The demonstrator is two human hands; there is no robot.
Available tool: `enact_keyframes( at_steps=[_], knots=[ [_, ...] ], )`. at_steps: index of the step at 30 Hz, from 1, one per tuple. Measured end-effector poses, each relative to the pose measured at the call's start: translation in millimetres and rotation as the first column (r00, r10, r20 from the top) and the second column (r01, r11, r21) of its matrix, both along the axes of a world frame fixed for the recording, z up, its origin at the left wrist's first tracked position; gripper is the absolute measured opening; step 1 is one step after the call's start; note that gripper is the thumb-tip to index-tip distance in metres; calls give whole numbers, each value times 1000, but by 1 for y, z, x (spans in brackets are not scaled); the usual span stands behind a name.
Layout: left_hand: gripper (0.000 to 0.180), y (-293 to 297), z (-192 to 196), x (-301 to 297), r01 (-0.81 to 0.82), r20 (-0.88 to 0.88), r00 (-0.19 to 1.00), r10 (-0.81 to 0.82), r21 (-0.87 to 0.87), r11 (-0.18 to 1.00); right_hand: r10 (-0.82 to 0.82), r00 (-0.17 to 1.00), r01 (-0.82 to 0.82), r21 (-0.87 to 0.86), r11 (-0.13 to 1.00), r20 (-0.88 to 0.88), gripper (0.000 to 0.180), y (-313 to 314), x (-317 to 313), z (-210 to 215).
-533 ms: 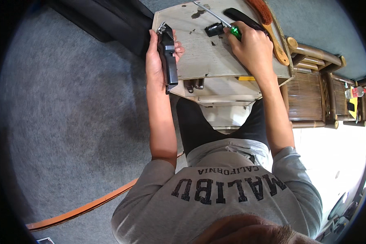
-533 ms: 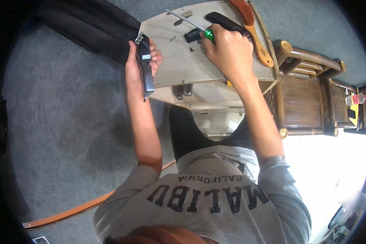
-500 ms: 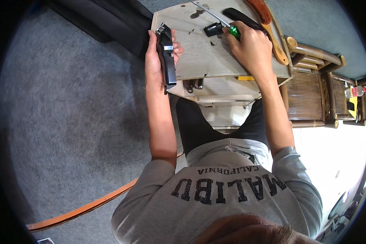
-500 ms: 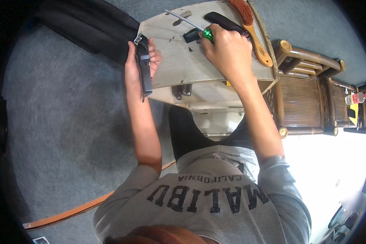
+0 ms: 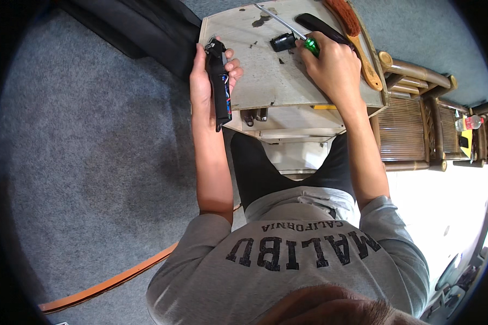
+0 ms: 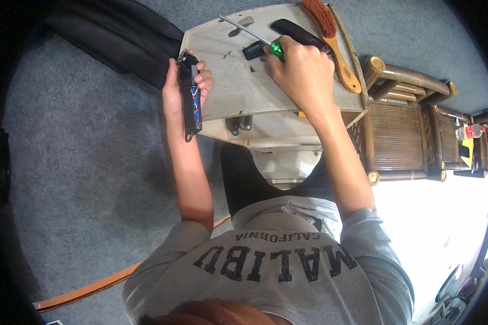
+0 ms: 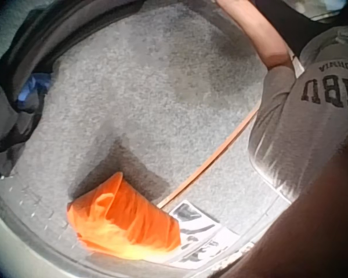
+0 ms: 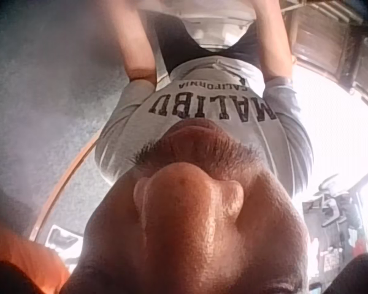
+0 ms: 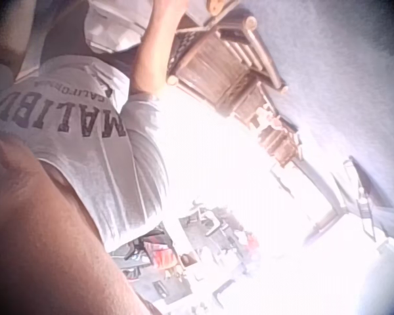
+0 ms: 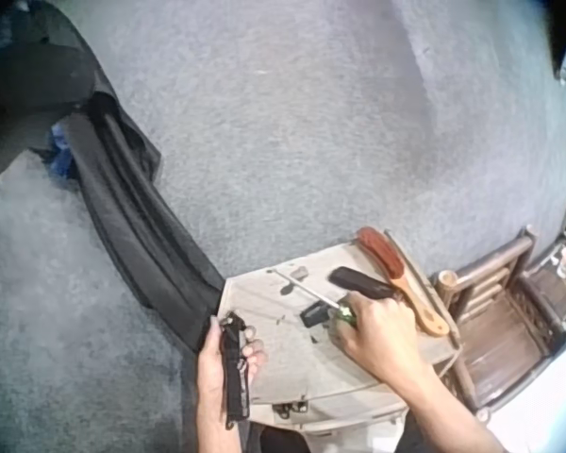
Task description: The person disassembles a set of hair clippers using a screwdriver, removes the blade assembly and internal motor components, and then begins to reassemble the device by placing parts back into the housing and securing them with the screwdriver.
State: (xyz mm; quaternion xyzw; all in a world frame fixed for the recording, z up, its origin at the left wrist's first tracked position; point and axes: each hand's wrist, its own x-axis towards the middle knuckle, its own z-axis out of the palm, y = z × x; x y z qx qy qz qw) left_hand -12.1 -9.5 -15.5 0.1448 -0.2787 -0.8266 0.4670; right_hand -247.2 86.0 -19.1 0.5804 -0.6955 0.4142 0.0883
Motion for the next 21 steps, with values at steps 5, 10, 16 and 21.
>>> enact_keyframes(
  at_steps=[5, 10, 16, 21],
  knots=[
    [57, -13, -8, 14, 101, -82, 991, -107, -74, 992, 1, 1000, -1, -8, 1000, -12, 26, -1, 2, -1],
    [54, -9, -4, 10, 181, -91, 979, -184, -37, 983, -2, 999, -1, 74, 997, 38, 26, 2, 0, 4],
    [68, -9, -6, 13, 223, -189, 953, -237, -92, 970, -1, 1000, 1, 63, 998, 6, 27, 1, 3, 6],
    [67, -9, -6, 14, 213, -174, 959, -225, -83, 974, 2, 1000, -3, 79, 997, 12, 27, 2, 2, 8]
  ],
)
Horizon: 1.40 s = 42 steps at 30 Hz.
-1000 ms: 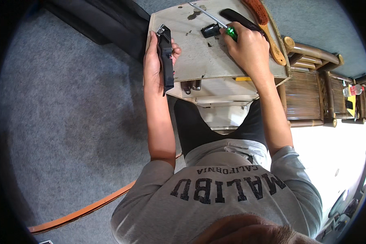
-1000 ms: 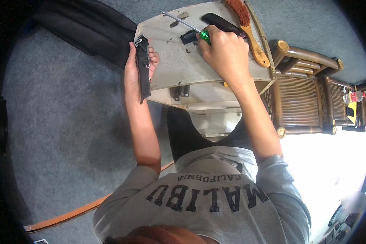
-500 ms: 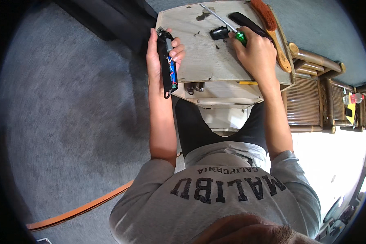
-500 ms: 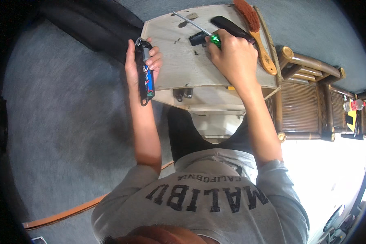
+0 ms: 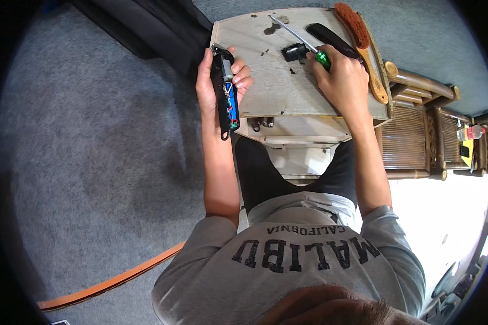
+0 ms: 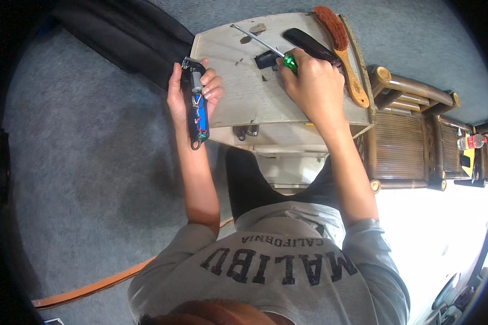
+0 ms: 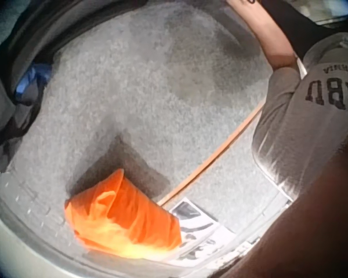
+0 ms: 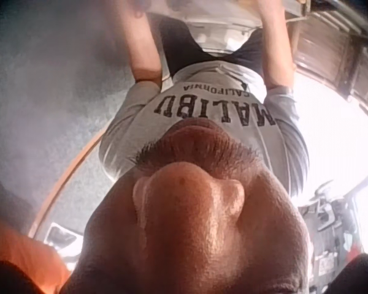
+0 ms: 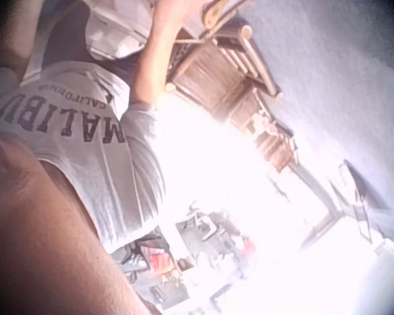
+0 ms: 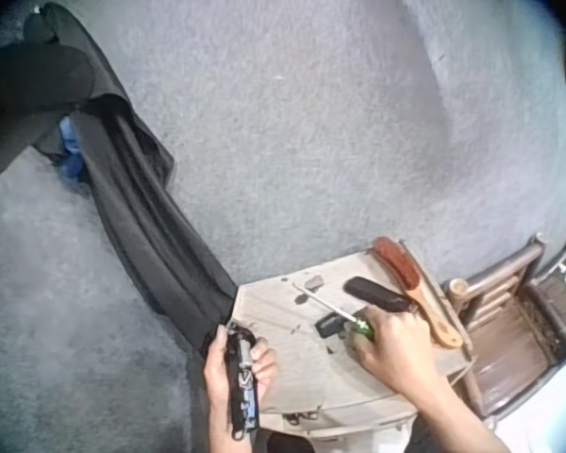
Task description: The person disassembles a set of hair clippers using a screwdriver, removes the blade assembly and internal motor components, and then begins to reassemble the device by placing parts back into the housing and securing them with the screwdriver.
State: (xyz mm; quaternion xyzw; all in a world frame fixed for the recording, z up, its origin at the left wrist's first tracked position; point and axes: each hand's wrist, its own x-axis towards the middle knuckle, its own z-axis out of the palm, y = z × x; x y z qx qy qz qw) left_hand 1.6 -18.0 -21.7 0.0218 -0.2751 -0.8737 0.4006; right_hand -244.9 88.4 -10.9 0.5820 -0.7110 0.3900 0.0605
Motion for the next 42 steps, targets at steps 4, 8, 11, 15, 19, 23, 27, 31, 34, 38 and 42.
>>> enact_keyframes(
  at_steps=[4, 8, 11, 15, 19, 23, 27, 31, 34, 38, 42],
  knots=[
    [58, 1, -1, 0, -44, 57, 997, 43, 25, 999, -3, 1000, 3, -5, 1000, -4, 27, 0, 0, 0],
    [52, 4, 2, -1, -62, 37, 997, 60, 55, 997, -7, 1000, 7, 1, 1000, -17, 27, -1, 0, -2],
    [53, 1, 0, 0, -30, -15, 999, 31, 46, 998, 2, 1000, -2, -4, 1000, -14, 28, -1, 0, -1],
    [52, 2, 3, 1, -29, 6, 1000, 28, 91, 995, 5, 1000, -5, 17, 1000, 13, 28, -1, -1, -2],
    [56, 2, 2, 0, -53, 68, 997, 46, 107, 993, -3, 999, 2, 27, 1000, 38, 30, 0, 1, 0],
    [65, 0, 0, -2, -109, 132, 987, 93, 116, 987, -20, 999, 18, 41, 999, 33, 32, -4, 1, 0],
    [75, -6, -1, -3, -60, 157, 987, 43, 104, 993, -47, 999, 45, 58, 997, 25, 35, -9, 2, 3],
    [76, -5, -3, -4, -136, 284, 949, 134, -12, 991, -82, 997, 82, 64, 995, -12, 38, -13, 4, 3],
    [71, 0, 0, -11, -276, 409, 875, 260, -20, 961, -121, 992, 123, 95, 988, -26, 38, -19, 5, 0],
    [72, -1, 0, -6, -156, 345, 931, 120, 78, 985, -147, 989, 149, 110, 983, -30, 38, -22, 7, 0],
    [73, -4, -2, -3, -102, 232, 971, 65, 151, 983, -161, 985, 167, 123, 978, -59, 34, -25, 8, -3]
  ],
)
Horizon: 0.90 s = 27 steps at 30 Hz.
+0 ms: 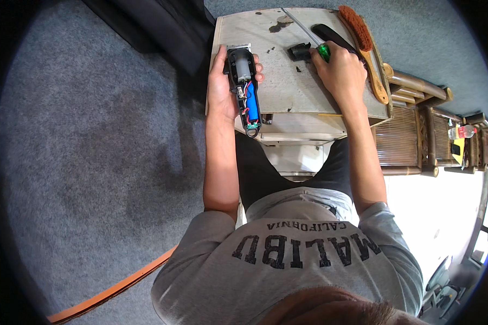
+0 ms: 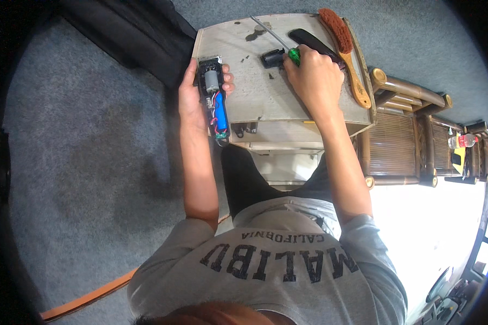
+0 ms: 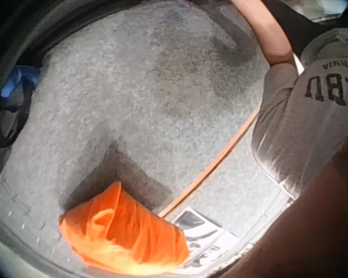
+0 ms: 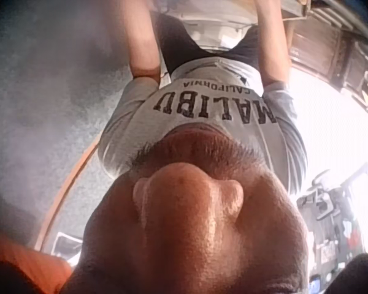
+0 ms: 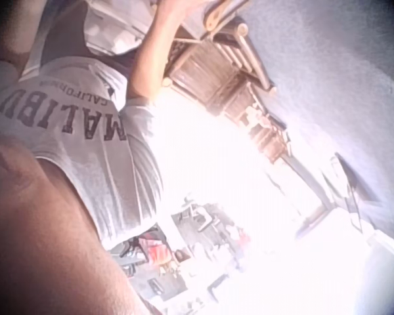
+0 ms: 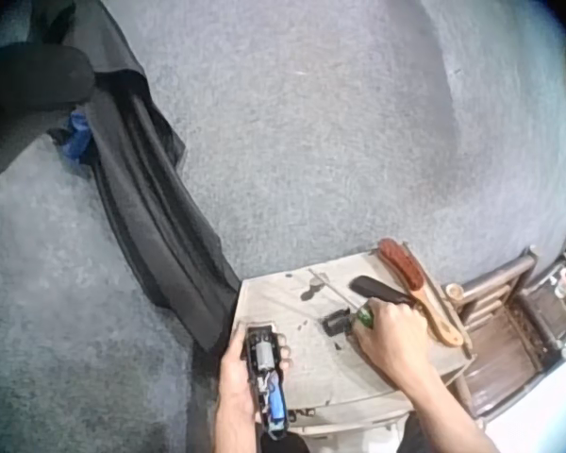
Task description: The person disassembles a set of hair clippers using a screwdriver, removes the blade assembly and internal motor components, and then begins to reassemble the device by placing parts back into the housing and securing them with the screwdriver.
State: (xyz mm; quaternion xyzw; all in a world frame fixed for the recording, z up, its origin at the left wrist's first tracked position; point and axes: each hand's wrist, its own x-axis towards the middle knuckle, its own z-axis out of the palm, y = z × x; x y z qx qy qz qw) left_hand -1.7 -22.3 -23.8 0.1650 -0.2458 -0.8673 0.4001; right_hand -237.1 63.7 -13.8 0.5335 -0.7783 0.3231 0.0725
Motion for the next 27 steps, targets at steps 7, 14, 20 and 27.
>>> enact_keyframes(
  at_steps=[7, 14, 20, 27],
  knots=[
    [55, 3, -1, 0, -14, -121, 993, 6, -65, 998, -23, 996, 29, -79, 996, 83, 29, 5, 0, -1],
    [49, 7, 0, -2, -75, -40, 997, 73, -59, 995, 123, 945, -58, -215, 975, 303, 25, 10, 2, 4],
    [64, 16, 3, -7, -70, 211, 972, 107, -173, 982, 180, 897, -82, -247, 965, 404, 27, 18, 7, 16],
    [60, 16, 4, -11, -60, 234, 963, 130, -284, 957, 307, 871, -186, -322, 928, 384, 28, 16, 13, 23]
  ],
)
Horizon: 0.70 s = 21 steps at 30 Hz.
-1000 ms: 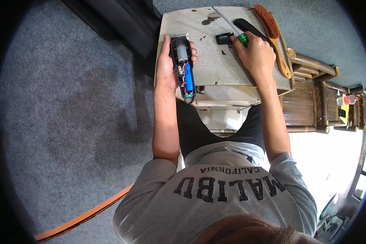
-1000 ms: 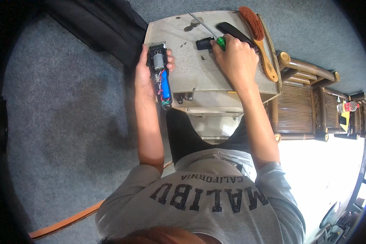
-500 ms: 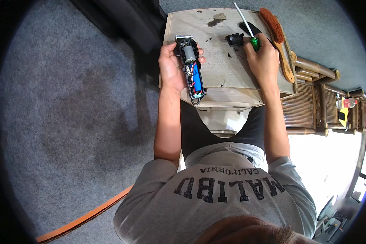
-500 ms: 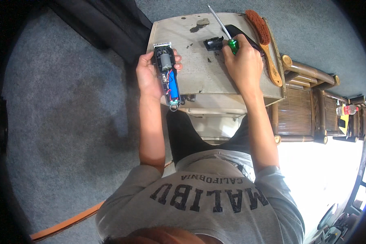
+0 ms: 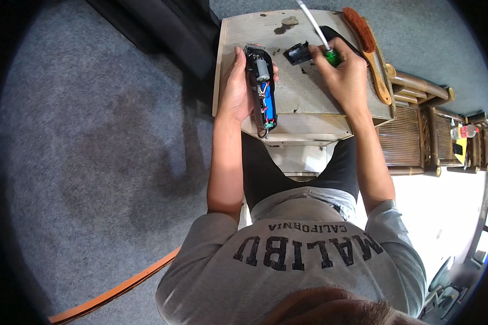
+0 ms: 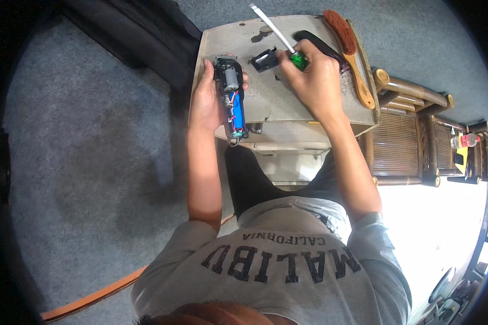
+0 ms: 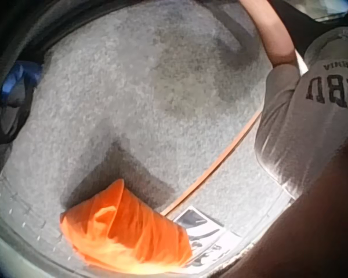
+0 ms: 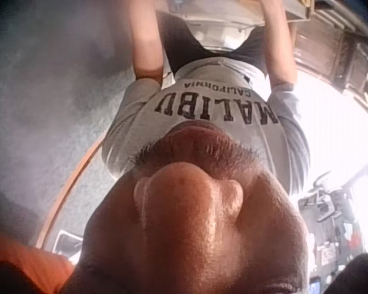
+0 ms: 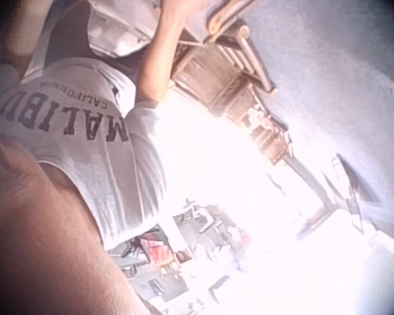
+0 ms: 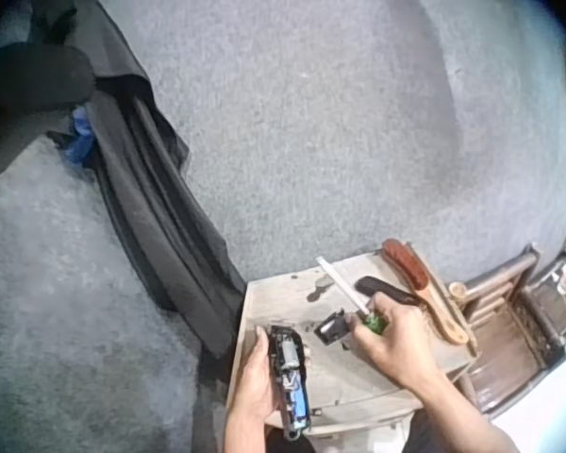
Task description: The person disassembles a set of hair clippers using a screwdriver, removes the blade assembly and internal motor components, and then begins to reassemble the device by placing parts back into the housing and securing them with the screwdriver.
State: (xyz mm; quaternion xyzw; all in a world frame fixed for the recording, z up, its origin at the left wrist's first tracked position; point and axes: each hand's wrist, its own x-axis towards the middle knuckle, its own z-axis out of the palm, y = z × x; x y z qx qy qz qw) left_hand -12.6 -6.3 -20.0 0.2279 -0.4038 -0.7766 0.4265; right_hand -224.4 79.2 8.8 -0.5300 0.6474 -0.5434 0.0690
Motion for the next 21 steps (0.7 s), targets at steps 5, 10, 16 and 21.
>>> enact_keyframes(
  at_steps=[5, 10, 16, 21],
  knots=[
    [54, -2, -7, -1, 1, 20, 1000, -1, -40, 999, 165, 949, -175, -11, 985, -269, 23, -5, 11, 13],
    [50, -2, -6, -2, 4, 90, 996, 0, -41, 999, 268, 911, -288, -18, 957, -314, 22, -16, 31, 26],
    [51, -3, -5, -1, 45, 14, 999, -44, -51, 998, 279, 959, -279, -11, 960, 57, 38, -37, 59, 18],
    [53, -4, -4, -4, -76, 27, 997, 77, -27, 997, 220, 966, -208, -103, 973, 133, 37, -48, 68, -9]
  ],
)
